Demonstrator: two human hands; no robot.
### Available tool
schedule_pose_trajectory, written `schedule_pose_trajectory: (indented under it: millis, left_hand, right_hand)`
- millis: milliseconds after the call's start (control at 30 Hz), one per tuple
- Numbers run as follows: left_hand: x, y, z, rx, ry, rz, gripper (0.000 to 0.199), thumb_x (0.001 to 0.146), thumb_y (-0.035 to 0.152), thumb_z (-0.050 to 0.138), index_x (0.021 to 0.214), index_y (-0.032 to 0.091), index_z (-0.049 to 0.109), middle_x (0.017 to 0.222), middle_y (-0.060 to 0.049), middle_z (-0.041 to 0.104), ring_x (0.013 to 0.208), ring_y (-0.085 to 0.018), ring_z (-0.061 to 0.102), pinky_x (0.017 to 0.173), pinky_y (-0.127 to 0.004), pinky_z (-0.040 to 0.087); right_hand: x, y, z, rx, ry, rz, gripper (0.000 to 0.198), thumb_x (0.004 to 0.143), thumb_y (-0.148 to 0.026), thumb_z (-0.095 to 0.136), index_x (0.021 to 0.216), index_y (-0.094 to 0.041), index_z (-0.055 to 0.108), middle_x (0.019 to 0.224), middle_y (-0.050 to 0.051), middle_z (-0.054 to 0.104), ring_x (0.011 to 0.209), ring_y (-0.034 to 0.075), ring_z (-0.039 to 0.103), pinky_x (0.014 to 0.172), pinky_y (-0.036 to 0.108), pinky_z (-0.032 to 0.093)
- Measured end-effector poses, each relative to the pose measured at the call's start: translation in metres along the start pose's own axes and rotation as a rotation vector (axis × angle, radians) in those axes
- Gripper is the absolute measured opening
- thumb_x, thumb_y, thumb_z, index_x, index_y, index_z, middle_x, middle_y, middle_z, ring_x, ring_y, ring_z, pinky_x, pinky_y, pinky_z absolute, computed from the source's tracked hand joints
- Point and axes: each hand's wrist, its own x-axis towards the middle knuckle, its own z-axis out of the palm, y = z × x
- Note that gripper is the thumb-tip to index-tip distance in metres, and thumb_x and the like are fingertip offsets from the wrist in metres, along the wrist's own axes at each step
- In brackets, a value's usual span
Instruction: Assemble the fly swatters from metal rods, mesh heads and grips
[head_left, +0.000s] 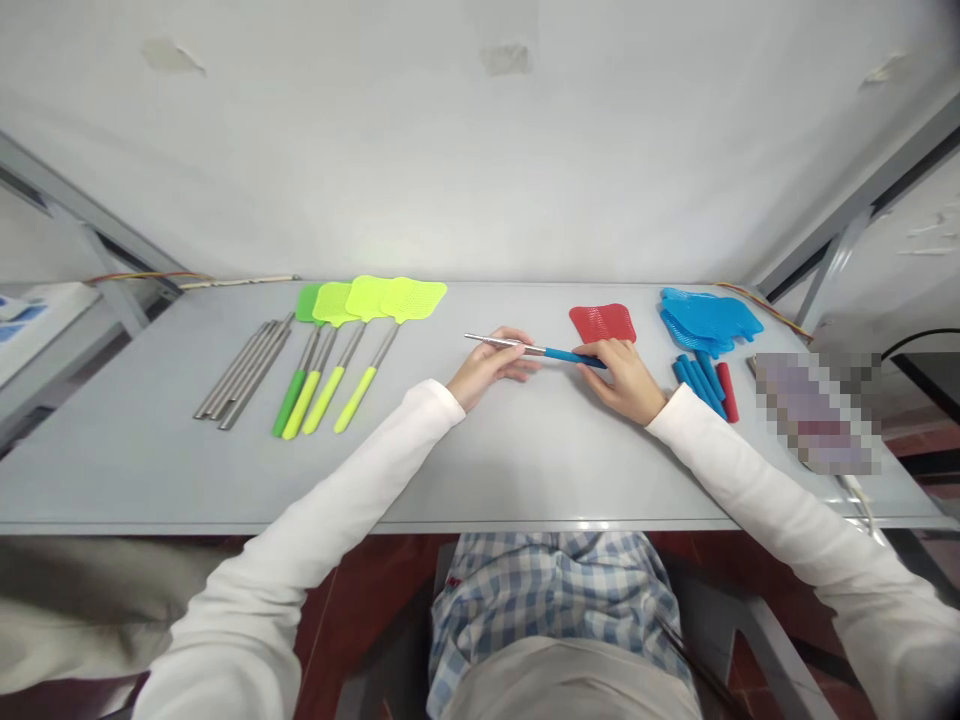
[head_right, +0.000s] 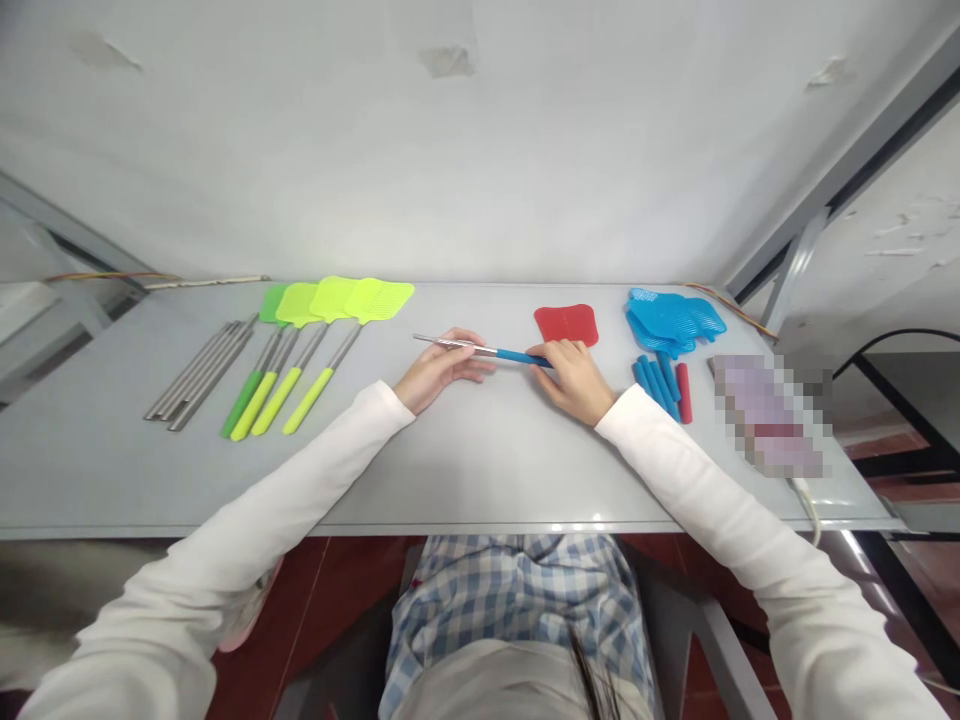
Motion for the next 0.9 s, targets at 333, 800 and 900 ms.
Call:
schedule_pose_trajectory:
  millis: [333, 800, 900]
  left_hand:
    - [-0.005, 0.003, 0.006, 0.227, -0.124, -0.024, 0.047, 0.080, 0.050, 0.070, 0.114, 0.020, 0.059, 0.114, -0.012, 0.072, 0.086, -0.018, 0.072, 0.070, -0.026, 0.049]
    - [-0.004, 0.004, 0.006, -0.041, 0.162, 0.017, 0.032, 0.085, 0.048, 0.058, 0.083, 0.020, 0.043, 0.096, -0.011, 0.074, 0.076, -0.019, 0.071, 0.063, -0.030, 0.052]
    - [-0.005, 0.007, 0.008, -0.085, 0.184, 0.006, 0.028, 0.085, 0.045, 0.053, 0.080, 0.020, 0.042, 0.090, -0.008, 0.074, 0.073, -0.020, 0.072, 0.067, -0.032, 0.053]
  right_hand:
    - [0.000, -0.007, -0.001, -0.001, -0.022, -0.004, 0.024, 0.099, -0.036, 0.045, 0.110, -0.022, 0.061, 0.096, 0.007, 0.070, 0.087, 0.022, 0.062, 0.080, 0.039, 0.041]
    - [-0.002, 0.020, 0.007, -0.279, -0.004, 0.325, 0.050, 0.097, -0.040, 0.033, 0.135, -0.011, 0.049, 0.141, 0.022, 0.052, 0.130, 0.035, 0.046, 0.103, 0.054, 0.038]
    - [-0.007, 0.025, 0.012, -0.359, -0.046, 0.381, 0.053, 0.093, -0.039, 0.041, 0.136, -0.009, 0.048, 0.144, 0.025, 0.047, 0.134, 0.039, 0.041, 0.103, 0.057, 0.037]
